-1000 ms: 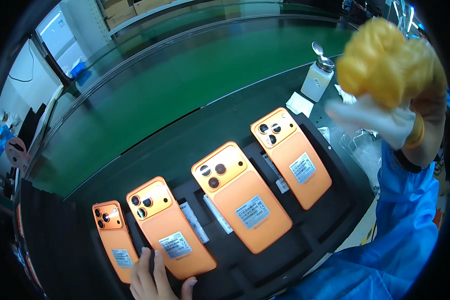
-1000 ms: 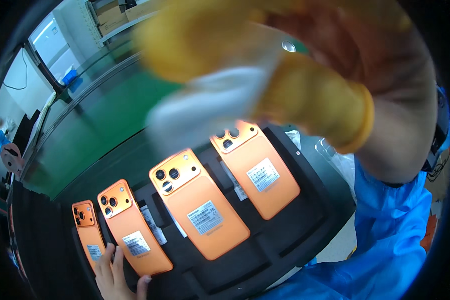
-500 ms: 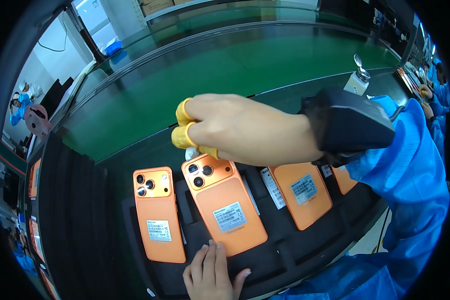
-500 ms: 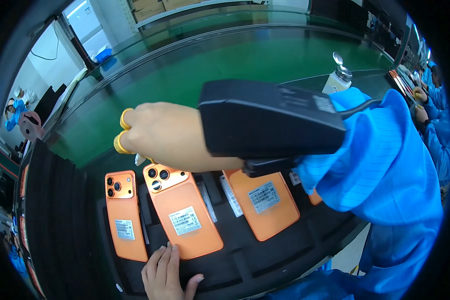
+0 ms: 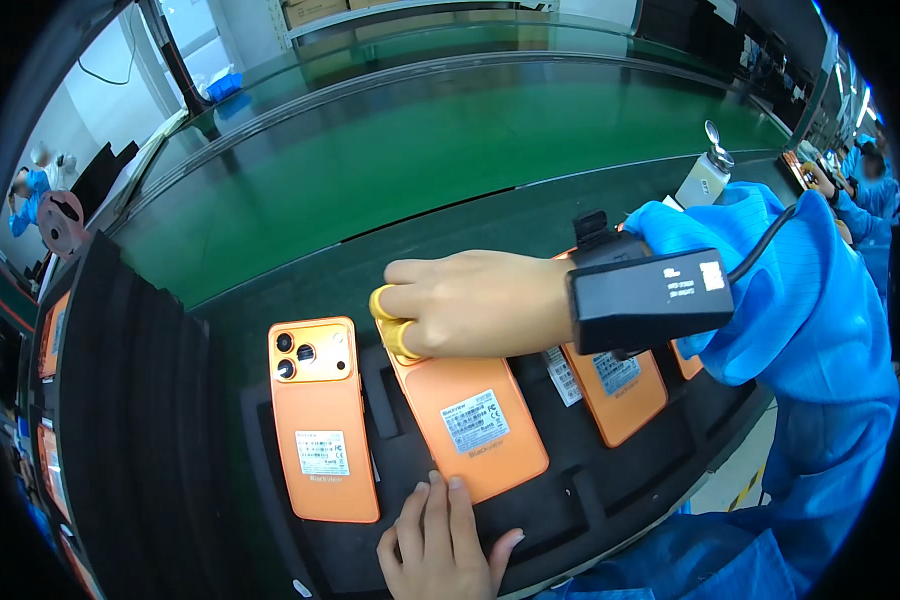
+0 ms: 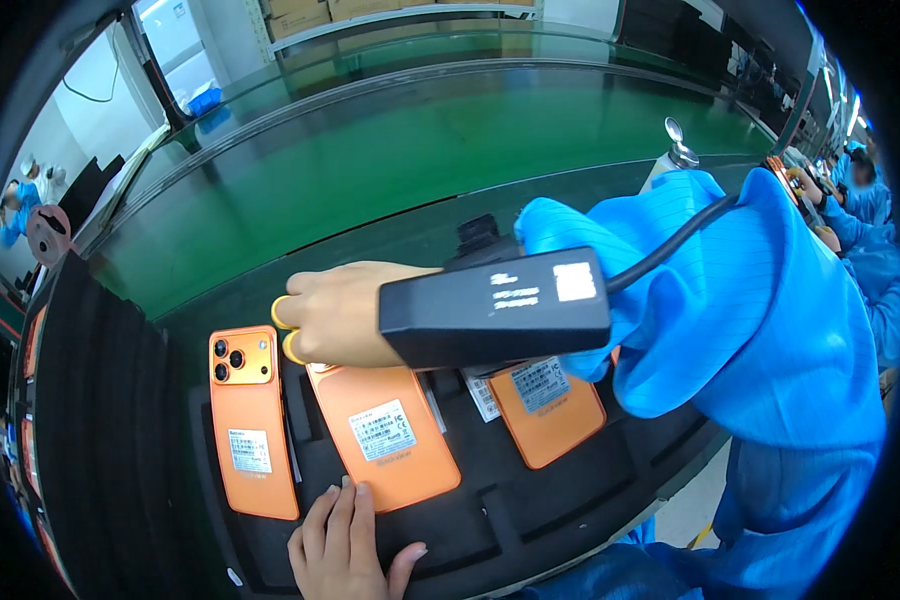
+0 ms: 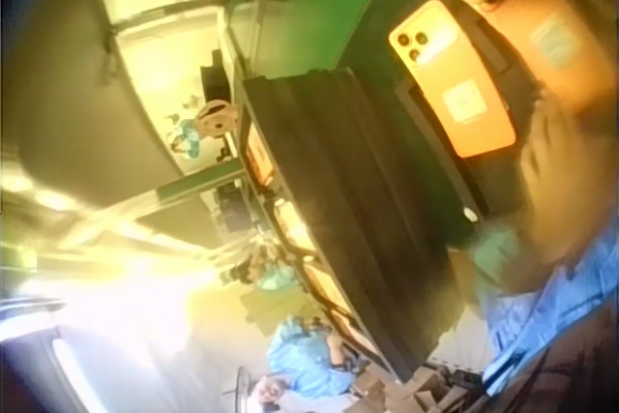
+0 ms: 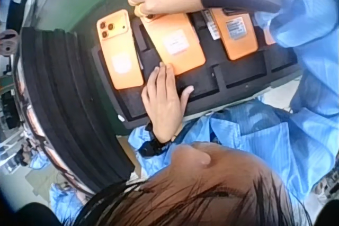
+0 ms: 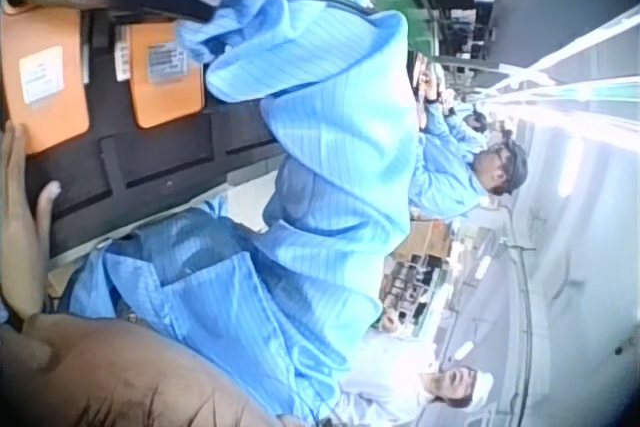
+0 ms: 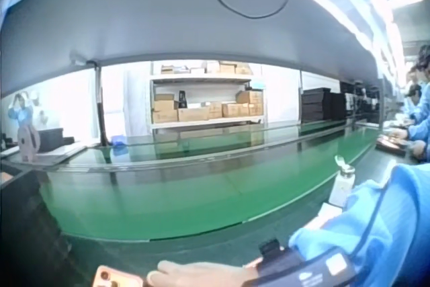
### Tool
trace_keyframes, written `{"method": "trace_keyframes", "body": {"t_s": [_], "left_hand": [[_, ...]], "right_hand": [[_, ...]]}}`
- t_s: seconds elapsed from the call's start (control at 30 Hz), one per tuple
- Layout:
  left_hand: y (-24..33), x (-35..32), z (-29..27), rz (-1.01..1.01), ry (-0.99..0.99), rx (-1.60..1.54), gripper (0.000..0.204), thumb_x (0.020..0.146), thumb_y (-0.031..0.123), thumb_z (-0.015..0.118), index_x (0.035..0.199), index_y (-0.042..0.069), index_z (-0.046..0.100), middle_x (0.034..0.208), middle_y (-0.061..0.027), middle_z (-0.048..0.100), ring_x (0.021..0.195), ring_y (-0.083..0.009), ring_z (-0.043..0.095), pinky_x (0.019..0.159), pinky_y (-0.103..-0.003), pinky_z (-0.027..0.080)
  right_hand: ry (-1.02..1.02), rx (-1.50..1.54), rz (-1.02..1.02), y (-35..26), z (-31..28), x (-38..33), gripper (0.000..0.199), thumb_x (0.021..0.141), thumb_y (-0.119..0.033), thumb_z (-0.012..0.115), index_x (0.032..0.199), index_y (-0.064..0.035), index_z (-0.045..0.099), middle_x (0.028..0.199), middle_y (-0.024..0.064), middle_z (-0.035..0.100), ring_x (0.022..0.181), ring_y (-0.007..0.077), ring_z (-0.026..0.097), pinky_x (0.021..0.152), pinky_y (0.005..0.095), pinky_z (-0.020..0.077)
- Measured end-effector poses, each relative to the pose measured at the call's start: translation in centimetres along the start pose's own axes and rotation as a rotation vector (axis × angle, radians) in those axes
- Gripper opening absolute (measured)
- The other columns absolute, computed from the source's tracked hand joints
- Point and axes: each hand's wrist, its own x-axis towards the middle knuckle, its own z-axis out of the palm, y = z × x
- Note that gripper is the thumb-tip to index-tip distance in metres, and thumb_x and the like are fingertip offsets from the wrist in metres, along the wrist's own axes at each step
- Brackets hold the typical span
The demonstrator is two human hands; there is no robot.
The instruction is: Cleaning the back panels and camera lenses of orange smartphones on an assembly line.
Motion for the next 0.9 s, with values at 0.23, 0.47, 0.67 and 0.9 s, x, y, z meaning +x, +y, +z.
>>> {"method": "trace_keyframes", "body": {"t_s": [0.23,0.47,0.67,0.9], "left_hand": [[0.1,0.0,0.0,-0.017,0.012,-0.057,0.063,0.078,0.054,0.048,0.112,0.001,0.053,0.109,-0.0145,0.055,0.104,-0.0251,0.050,0.077,-0.039,0.036],[0.6,0.2,-0.9,-0.045,0.111,-0.192,0.058,0.074,0.036,0.060,0.119,0.002,0.046,0.117,-0.0122,0.049,0.109,-0.0264,0.044,0.086,-0.037,0.034],[0.1,-0.2,0.0,-0.035,0.023,-0.081,0.063,0.077,0.048,0.054,0.114,-0.003,0.049,0.109,-0.0182,0.053,0.108,-0.0296,0.046,0.085,-0.043,0.035],[1.1,0.2,-0.9,-0.088,0.103,-0.166,0.059,0.076,0.041,0.057,0.117,0.000,0.048,0.115,-0.0137,0.051,0.108,-0.0272,0.046,0.085,-0.039,0.035]], "right_hand": [[-0.064,0.080,0.111,0.9,-2.2,-0.3,0.012,0.070,-0.007,0.058,0.078,0.0019,0.059,0.081,0.0127,0.054,0.084,0.0252,0.055,0.071,0.0314,0.0463],[-0.007,-0.015,0.052,0.6,0.3,0.6,0.014,0.068,-0.008,0.057,0.078,0.0016,0.059,0.082,0.0098,0.051,0.085,0.0219,0.051,0.073,0.0292,0.0463],[-0.023,-0.045,-0.049,0.2,-1.0,-0.7,0.007,0.065,-0.006,0.060,0.071,-0.0013,0.061,0.081,0.0089,0.056,0.081,0.0220,0.056,0.071,0.0290,0.0487],[0.107,0.003,0.029,1.1,-0.3,0.6,0.009,0.066,-0.006,0.060,0.073,-0.0004,0.060,0.081,0.0117,0.056,0.082,0.0253,0.056,0.070,0.0327,0.0475]]}}
